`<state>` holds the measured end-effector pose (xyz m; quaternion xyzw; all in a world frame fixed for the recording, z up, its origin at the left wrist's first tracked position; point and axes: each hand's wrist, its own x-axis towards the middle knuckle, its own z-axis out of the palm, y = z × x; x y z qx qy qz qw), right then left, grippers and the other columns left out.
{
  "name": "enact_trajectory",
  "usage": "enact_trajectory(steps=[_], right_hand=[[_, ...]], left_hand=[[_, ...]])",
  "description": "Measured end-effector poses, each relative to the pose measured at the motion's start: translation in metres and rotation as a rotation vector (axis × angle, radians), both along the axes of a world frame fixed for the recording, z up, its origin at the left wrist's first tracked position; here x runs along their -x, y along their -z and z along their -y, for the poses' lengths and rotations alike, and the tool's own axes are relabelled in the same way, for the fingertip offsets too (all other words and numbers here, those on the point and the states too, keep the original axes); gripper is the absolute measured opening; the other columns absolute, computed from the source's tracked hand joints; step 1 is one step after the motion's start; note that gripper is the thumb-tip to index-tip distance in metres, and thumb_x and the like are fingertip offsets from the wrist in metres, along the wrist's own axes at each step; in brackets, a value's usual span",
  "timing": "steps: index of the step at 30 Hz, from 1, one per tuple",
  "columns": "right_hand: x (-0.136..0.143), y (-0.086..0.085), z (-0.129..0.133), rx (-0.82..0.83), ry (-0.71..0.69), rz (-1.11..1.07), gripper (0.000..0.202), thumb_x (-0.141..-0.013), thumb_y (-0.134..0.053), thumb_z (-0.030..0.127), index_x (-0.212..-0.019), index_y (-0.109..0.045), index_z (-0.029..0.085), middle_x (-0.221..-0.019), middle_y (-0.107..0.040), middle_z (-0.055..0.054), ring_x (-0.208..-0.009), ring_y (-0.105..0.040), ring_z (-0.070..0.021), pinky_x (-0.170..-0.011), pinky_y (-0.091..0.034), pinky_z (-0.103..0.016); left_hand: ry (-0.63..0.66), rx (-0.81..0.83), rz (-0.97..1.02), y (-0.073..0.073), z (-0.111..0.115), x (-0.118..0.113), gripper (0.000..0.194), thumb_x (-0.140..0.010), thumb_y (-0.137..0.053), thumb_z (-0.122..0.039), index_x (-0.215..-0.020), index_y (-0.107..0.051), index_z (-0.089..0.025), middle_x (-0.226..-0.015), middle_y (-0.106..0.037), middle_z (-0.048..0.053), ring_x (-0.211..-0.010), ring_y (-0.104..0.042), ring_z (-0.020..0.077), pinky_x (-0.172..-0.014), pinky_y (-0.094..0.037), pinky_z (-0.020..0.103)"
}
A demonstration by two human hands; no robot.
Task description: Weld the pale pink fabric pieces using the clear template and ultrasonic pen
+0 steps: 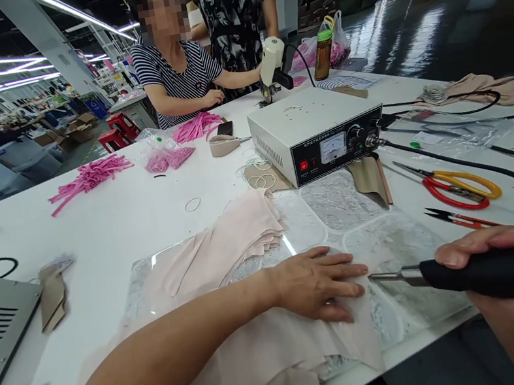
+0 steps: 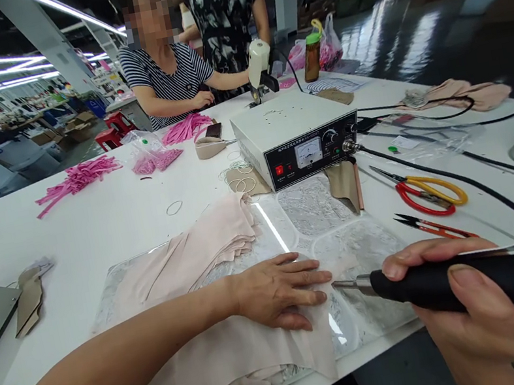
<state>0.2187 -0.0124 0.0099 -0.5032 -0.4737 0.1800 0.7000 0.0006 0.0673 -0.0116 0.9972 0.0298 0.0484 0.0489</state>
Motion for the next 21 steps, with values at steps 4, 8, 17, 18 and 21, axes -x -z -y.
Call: enact_trajectory(steps=[4,8,17,18,21], right_hand=[[0.000,-0.001,0.000,-0.019,-0.052,-0.249,0.008,-0.068,-0.041,0.021,-0.067,-0.049,0.022,-0.060,-0.041,-0.002,-0.053,-0.050,-0.0198,-0.046,-0.044,-0.040],[0.001,-0.002,0.002,-0.044,-0.060,-0.279,0.013,-0.070,-0.040,0.023,-0.067,-0.053,0.022,-0.060,-0.041,-0.002,-0.055,-0.049,-0.0201,-0.043,-0.040,-0.036],[0.014,-0.013,0.005,0.024,-0.070,-0.376,0.012,-0.068,-0.042,0.019,-0.065,-0.052,0.022,-0.063,-0.038,-0.001,-0.057,-0.046,-0.0187,-0.046,-0.040,-0.035],[0.014,-0.013,0.005,0.026,-0.068,-0.376,0.011,-0.068,-0.042,0.019,-0.065,-0.052,0.021,-0.062,-0.038,-0.001,-0.057,-0.046,-0.0187,-0.045,-0.040,-0.035],[0.011,-0.011,0.004,0.020,-0.091,-0.377,0.008,-0.066,-0.046,0.022,-0.064,-0.054,0.021,-0.060,-0.041,-0.001,-0.054,-0.048,-0.0182,-0.045,-0.041,-0.035]], left_hand=[[0.007,-0.009,-0.010,-0.001,0.000,0.000,0.044,-0.087,-0.048,-0.051,-0.118,-0.058,-0.021,-0.144,-0.042,0.005,-0.135,-0.036,0.0237,-0.110,-0.032,0.041],[0.009,-0.014,-0.040,-0.003,0.000,-0.001,0.046,-0.088,-0.046,-0.051,-0.120,-0.056,-0.019,-0.144,-0.041,0.006,-0.135,-0.035,0.0250,-0.110,-0.031,0.042],[0.021,-0.003,-0.018,-0.002,-0.001,-0.001,0.046,-0.088,-0.046,-0.051,-0.119,-0.057,-0.018,-0.143,-0.043,0.007,-0.133,-0.037,0.0256,-0.108,-0.033,0.042],[0.018,0.000,-0.016,-0.002,-0.001,-0.001,0.046,-0.088,-0.047,-0.050,-0.119,-0.057,-0.018,-0.143,-0.043,0.007,-0.133,-0.038,0.0257,-0.108,-0.033,0.042],[0.013,0.007,-0.032,-0.003,-0.001,-0.001,0.046,-0.088,-0.047,-0.051,-0.119,-0.057,-0.019,-0.144,-0.042,0.006,-0.134,-0.036,0.0248,-0.109,-0.032,0.041]])
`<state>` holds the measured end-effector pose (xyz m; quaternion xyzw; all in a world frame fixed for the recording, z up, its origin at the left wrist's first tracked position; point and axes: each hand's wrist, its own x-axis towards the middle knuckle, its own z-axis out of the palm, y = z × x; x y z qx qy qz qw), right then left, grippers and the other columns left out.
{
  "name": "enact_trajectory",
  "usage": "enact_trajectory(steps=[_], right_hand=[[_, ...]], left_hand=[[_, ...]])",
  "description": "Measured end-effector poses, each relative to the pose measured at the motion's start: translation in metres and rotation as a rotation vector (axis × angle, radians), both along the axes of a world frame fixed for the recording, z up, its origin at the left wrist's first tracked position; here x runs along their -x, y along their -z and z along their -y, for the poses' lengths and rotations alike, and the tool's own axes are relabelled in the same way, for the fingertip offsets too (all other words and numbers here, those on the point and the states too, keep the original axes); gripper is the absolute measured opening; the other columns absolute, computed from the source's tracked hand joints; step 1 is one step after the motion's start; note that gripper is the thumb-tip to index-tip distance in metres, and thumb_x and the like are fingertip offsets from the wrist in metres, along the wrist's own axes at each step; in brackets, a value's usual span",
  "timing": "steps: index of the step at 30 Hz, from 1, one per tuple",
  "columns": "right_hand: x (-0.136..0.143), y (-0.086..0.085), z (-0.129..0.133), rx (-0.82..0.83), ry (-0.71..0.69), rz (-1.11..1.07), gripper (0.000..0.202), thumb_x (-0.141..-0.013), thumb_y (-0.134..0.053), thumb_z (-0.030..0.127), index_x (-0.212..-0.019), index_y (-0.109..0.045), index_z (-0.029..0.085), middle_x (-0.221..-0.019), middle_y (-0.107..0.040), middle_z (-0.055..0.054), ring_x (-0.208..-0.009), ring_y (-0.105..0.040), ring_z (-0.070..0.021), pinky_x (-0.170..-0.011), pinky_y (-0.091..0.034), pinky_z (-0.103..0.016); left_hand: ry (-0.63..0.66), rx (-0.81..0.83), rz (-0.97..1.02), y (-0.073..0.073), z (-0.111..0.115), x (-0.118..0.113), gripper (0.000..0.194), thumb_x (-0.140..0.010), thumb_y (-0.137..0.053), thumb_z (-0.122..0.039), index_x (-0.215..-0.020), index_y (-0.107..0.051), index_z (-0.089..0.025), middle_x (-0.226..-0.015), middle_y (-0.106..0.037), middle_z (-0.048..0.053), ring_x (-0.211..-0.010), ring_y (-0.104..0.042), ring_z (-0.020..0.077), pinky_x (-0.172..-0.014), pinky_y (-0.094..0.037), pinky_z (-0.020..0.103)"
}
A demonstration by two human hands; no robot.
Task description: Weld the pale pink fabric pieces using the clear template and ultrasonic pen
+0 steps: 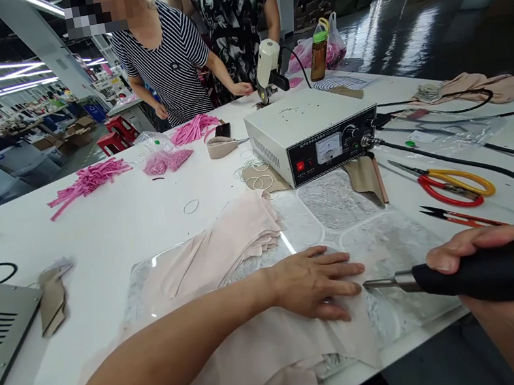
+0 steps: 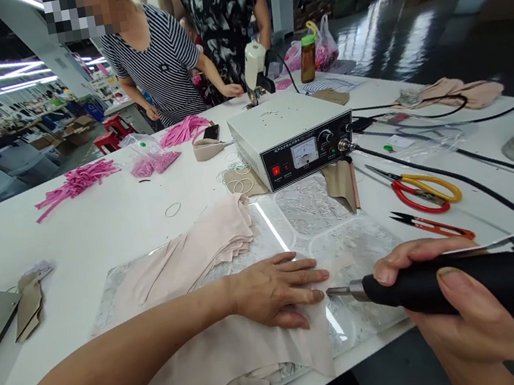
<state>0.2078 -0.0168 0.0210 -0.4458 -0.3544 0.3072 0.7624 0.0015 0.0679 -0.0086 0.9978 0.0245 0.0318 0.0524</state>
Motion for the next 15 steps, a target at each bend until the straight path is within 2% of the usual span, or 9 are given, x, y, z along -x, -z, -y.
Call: enact_trajectory(steps=[7,11,15], right_hand=[[-0.009,0.004,-0.002,-0.065,-0.088,0.002,0.009,-0.056,-0.054,0.022,-0.063,-0.060,0.020,-0.055,-0.052,-0.001,-0.051,-0.052,-0.0181,-0.044,-0.044,-0.034],[-0.004,0.001,0.001,-0.036,-0.072,-0.058,0.011,-0.058,-0.052,0.022,-0.064,-0.061,0.021,-0.058,-0.050,-0.002,-0.053,-0.051,-0.0185,-0.045,-0.043,-0.035],[0.004,-0.004,0.006,-0.015,-0.062,-0.046,0.011,-0.064,-0.049,0.025,-0.067,-0.060,0.022,-0.060,-0.046,-0.001,-0.056,-0.048,-0.0180,-0.047,-0.041,-0.033]], left_hand=[[0.007,0.012,-0.043,-0.005,0.000,-0.001,0.047,-0.089,-0.046,-0.050,-0.121,-0.056,-0.018,-0.145,-0.040,0.007,-0.135,-0.034,0.0255,-0.110,-0.030,0.041],[0.005,0.005,-0.042,-0.005,0.000,-0.001,0.047,-0.089,-0.045,-0.050,-0.122,-0.056,-0.018,-0.145,-0.040,0.007,-0.135,-0.034,0.0253,-0.110,-0.030,0.041],[0.001,0.004,-0.046,-0.005,0.001,-0.001,0.048,-0.089,-0.045,-0.049,-0.123,-0.055,-0.017,-0.145,-0.040,0.006,-0.135,-0.034,0.0255,-0.111,-0.029,0.042]])
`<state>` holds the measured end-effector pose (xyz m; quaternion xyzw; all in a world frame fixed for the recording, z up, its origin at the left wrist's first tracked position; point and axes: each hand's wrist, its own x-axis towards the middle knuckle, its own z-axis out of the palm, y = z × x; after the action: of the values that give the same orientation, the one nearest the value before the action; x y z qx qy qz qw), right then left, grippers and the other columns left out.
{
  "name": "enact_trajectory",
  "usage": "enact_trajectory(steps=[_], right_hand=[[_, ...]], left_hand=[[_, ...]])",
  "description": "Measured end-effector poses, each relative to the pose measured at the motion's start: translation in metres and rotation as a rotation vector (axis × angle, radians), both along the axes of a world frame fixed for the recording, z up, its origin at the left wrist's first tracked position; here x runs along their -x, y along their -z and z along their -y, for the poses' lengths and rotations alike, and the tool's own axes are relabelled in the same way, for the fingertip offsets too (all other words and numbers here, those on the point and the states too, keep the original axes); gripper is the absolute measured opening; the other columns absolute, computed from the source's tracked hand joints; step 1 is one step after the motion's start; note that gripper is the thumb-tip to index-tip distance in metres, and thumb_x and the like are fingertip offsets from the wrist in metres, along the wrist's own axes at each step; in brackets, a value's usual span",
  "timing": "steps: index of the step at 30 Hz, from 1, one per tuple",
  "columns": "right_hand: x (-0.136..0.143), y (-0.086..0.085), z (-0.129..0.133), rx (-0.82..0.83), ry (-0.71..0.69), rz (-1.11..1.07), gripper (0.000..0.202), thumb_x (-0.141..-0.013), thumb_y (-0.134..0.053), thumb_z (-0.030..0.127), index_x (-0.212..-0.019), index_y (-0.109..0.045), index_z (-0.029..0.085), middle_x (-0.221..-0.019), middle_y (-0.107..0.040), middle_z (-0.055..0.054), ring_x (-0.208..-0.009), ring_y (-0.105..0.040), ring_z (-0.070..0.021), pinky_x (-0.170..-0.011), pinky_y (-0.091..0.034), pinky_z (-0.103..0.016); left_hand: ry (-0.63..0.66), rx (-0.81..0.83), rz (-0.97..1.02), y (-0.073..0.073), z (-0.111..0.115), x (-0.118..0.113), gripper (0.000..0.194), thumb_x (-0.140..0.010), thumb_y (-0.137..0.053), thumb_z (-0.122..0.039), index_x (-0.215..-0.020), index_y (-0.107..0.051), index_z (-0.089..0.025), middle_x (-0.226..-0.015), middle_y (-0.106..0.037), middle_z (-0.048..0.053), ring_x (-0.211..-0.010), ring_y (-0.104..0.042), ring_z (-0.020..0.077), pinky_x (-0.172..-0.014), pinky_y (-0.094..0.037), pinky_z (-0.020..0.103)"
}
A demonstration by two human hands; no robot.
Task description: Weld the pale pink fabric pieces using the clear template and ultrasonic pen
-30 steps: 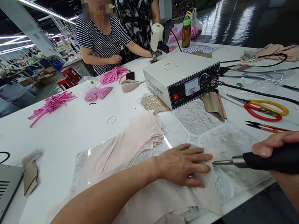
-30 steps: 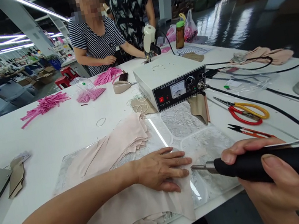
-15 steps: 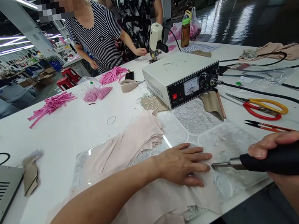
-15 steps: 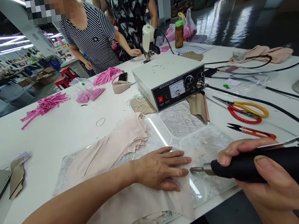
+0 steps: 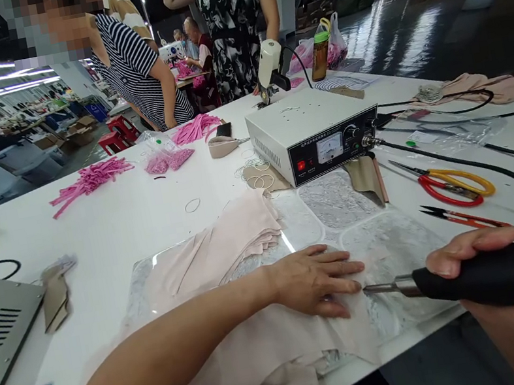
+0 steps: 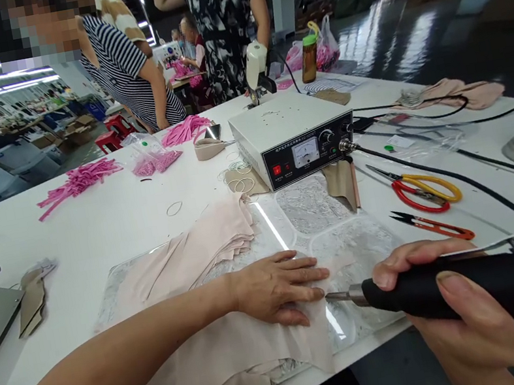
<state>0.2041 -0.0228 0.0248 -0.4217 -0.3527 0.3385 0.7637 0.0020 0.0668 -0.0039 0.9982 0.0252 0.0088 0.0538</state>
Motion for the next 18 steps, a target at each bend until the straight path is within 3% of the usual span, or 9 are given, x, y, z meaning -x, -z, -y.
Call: enact_trajectory(steps=[10,18], right_hand=[[-0.008,0.011,-0.002,-0.026,-0.080,-0.012,0.011,-0.063,-0.054,0.025,-0.070,-0.062,0.021,-0.062,-0.052,-0.002,-0.055,-0.054,-0.0180,-0.047,-0.046,-0.035],[-0.001,-0.001,-0.001,-0.026,-0.123,0.109,0.007,-0.067,-0.058,0.029,-0.069,-0.060,0.023,-0.060,-0.054,0.000,-0.051,-0.053,-0.0171,-0.049,-0.047,-0.035]], left_hand=[[-0.015,0.023,-0.006,-0.001,0.000,0.000,0.047,-0.088,-0.047,-0.049,-0.123,-0.055,-0.019,-0.145,-0.040,0.006,-0.136,-0.033,0.0246,-0.112,-0.028,0.042],[-0.029,0.096,0.006,0.001,0.000,0.000,0.044,-0.087,-0.049,-0.048,-0.123,-0.056,-0.022,-0.146,-0.039,0.006,-0.137,-0.032,0.0243,-0.113,-0.025,0.041]])
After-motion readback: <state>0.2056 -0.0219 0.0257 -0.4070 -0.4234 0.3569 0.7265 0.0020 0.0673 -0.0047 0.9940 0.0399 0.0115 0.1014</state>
